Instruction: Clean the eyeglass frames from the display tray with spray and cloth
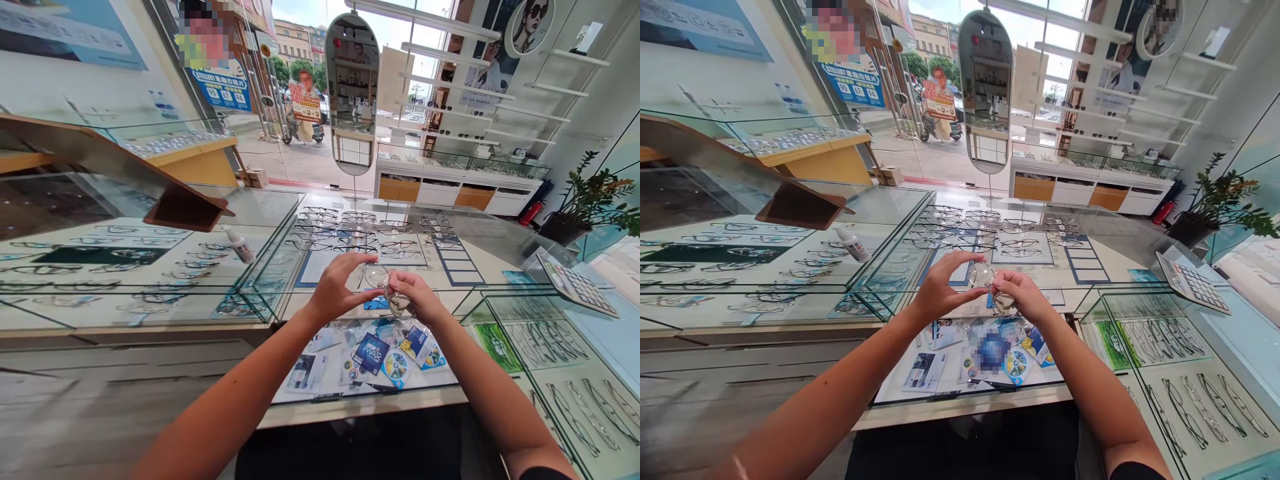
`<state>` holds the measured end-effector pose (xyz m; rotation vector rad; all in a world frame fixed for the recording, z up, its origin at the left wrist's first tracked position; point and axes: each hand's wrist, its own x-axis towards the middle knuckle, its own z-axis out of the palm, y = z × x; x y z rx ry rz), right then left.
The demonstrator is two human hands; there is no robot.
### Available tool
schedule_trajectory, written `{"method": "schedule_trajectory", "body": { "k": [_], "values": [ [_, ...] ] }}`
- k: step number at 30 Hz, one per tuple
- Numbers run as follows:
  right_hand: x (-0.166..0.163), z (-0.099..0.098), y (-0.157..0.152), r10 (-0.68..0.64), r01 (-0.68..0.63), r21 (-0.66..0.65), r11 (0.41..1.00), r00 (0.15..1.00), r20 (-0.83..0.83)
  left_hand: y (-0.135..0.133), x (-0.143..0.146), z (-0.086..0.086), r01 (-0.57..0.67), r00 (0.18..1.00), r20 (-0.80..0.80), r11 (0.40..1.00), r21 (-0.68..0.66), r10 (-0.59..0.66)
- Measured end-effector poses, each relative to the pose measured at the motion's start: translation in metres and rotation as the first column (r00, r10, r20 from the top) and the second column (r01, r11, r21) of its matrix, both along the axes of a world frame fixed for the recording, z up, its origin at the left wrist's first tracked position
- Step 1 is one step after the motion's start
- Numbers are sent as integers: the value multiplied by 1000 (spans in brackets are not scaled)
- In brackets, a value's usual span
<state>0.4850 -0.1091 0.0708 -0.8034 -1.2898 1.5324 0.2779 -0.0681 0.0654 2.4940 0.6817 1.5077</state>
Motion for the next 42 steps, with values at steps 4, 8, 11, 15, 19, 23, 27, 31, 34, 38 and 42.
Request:
{"method": "schedule_trajectory", "body": {
  "k": [4,8,11,15,19,23,27,31,34,38,42],
  "values": [
    [0,-2,4,-42,39,50,998,997,62,-3,2,2,25,999,36,998,-64,-23],
    [7,0,12,-304,274,204,940,944,132,-7,5,5,47,996,74,995,-89,-40],
    [14,14,6,-470,364,410,836,861,195,-8,5,5,21,998,65,995,-99,-15],
    [7,37,-19,-533,44,735,676,718,447,-9,6,3,-31,999,33,997,-69,33],
    [-17,42,-32,-671,-230,795,562,436,600,-9,8,0,-97,995,-17,993,66,99],
    [-37,39,-29,-759,-316,798,514,265,594,-6,8,-4,-132,990,-24,977,167,138],
    [-46,43,-26,-757,-321,804,501,287,587,-3,8,-4,-109,994,19,971,212,108],
    [-43,52,-24,-750,-237,824,515,340,567,-4,8,-4,-114,991,90,980,163,100],
    [-29,65,-19,-755,-136,838,528,378,537,-3,7,-4,-160,974,174,982,96,142],
    [6,94,-3,-714,-21,827,562,492,498,-1,5,-2,-204,934,305,979,20,189],
    [39,123,18,-548,-105,724,681,583,600,-1,4,1,-178,903,390,983,-41,180]
  ]
}}
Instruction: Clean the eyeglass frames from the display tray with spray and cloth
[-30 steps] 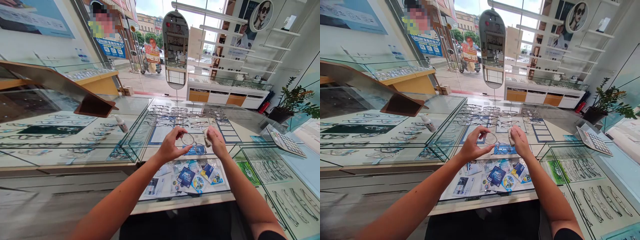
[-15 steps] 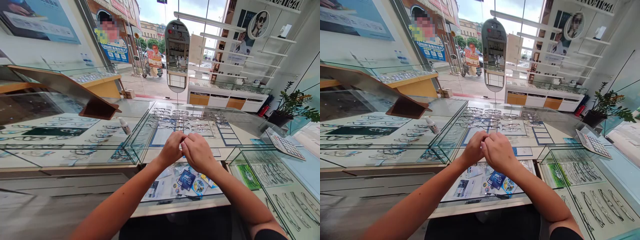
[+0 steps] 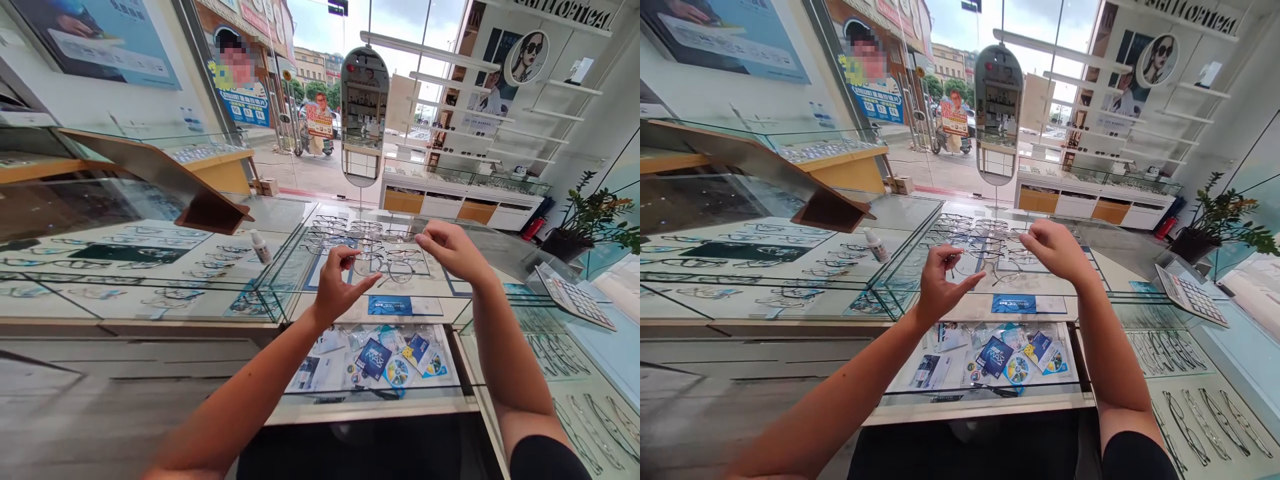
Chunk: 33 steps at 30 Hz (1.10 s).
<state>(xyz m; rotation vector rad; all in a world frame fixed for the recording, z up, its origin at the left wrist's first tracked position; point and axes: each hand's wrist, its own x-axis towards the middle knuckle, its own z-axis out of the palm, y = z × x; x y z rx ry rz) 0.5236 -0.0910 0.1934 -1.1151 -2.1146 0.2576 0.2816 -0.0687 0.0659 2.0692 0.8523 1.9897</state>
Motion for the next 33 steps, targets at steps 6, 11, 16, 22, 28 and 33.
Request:
{"method": "schedule_trajectory", "body": {
  "k": [6,11,16,22,28,33],
  "values": [
    [12,23,6,94,-96,-114,989,995,-20,6,-7,30,33,997,68,992,126,-42],
    [18,36,7,152,-165,-59,985,971,-186,6,-16,94,-119,991,98,948,295,94],
    [1,34,-8,52,61,192,980,846,-531,-7,-13,130,-220,964,206,938,270,167],
    [-34,25,-41,16,134,232,963,835,-551,-14,-3,127,-146,967,239,965,218,92],
    [-42,18,-40,14,104,171,980,816,-578,-12,-3,120,-26,972,236,991,130,-5],
    [-39,15,-39,43,8,83,997,805,-592,-16,-6,120,16,971,238,996,87,-36]
  ]
}}
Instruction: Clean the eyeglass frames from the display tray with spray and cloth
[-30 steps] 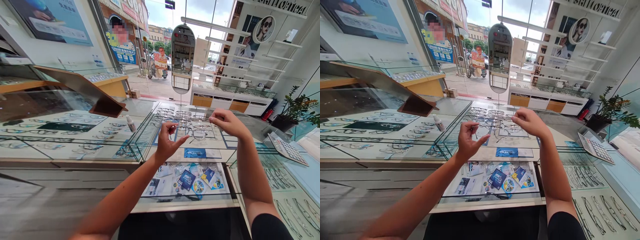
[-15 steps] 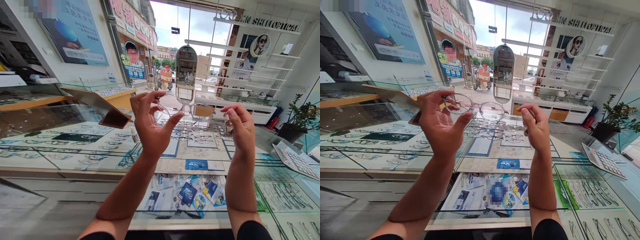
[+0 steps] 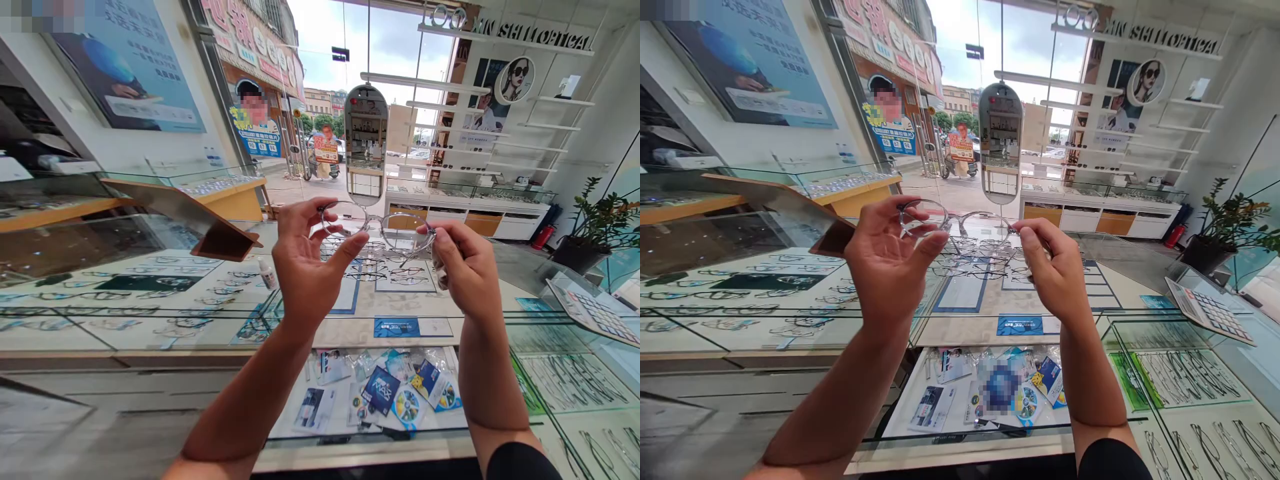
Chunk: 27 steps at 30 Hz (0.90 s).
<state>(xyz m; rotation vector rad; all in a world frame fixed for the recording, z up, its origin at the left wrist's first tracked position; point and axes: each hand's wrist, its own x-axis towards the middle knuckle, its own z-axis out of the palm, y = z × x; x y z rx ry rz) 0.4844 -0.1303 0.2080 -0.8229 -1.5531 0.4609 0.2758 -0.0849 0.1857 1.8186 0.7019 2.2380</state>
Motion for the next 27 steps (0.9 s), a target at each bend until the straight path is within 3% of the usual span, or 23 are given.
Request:
{"method": "schedule_trajectory", "body": {
  "k": [4,19,27],
  "values": [
    [1,-1,-5,61,-62,-58,996,998,-25,1,-2,-2,4,1000,7,1000,-27,-4],
    [4,0,9,52,-61,-130,990,996,-75,-4,-10,8,60,991,-118,997,-38,-64],
    [6,-7,20,101,-113,-240,964,993,-62,-11,-9,6,-155,977,-138,987,48,161]
  ]
}}
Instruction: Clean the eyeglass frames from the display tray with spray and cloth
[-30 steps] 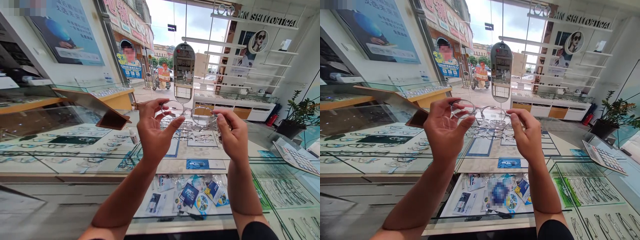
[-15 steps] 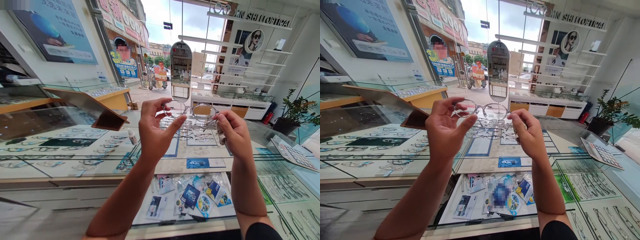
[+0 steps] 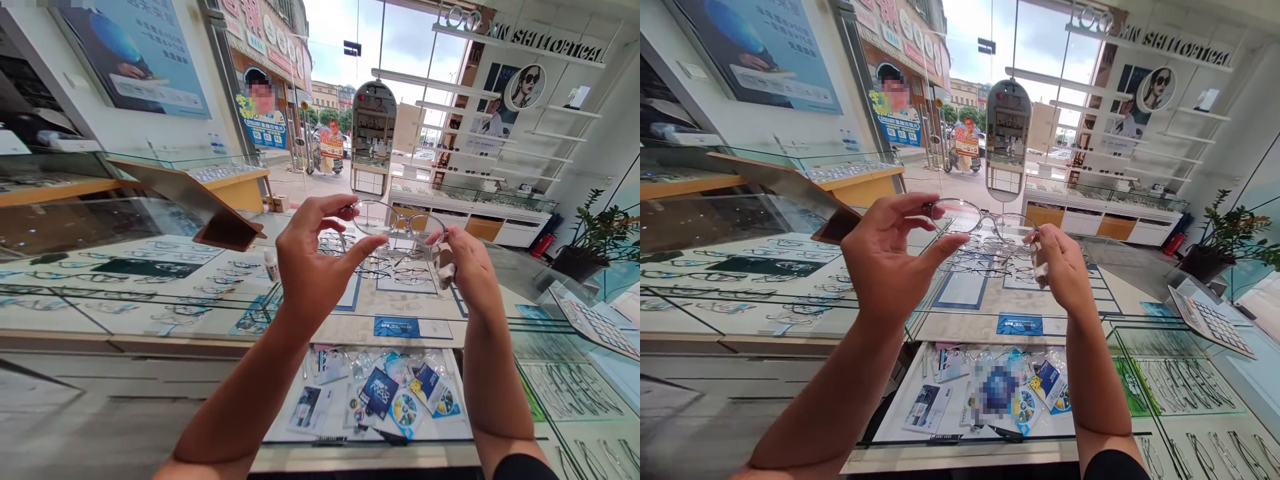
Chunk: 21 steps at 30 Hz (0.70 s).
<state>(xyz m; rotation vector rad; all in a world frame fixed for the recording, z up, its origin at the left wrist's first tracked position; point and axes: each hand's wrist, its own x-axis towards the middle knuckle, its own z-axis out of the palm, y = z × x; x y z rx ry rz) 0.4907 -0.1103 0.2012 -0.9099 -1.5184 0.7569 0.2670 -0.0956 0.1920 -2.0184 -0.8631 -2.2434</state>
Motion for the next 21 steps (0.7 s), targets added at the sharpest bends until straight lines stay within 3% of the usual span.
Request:
{"method": "schedule_trajectory", "body": {
  "k": [6,11,21],
  "values": [
    [-3,2,1,-67,67,-18,998,998,16,-3,0,1,-77,995,-58,994,83,82],
    [-4,3,0,-134,134,2,991,990,32,-1,-1,2,-58,995,-70,992,114,66],
    [-4,1,-6,-179,165,117,979,976,123,0,-4,5,-2,1000,-19,999,39,3]
  ]
}}
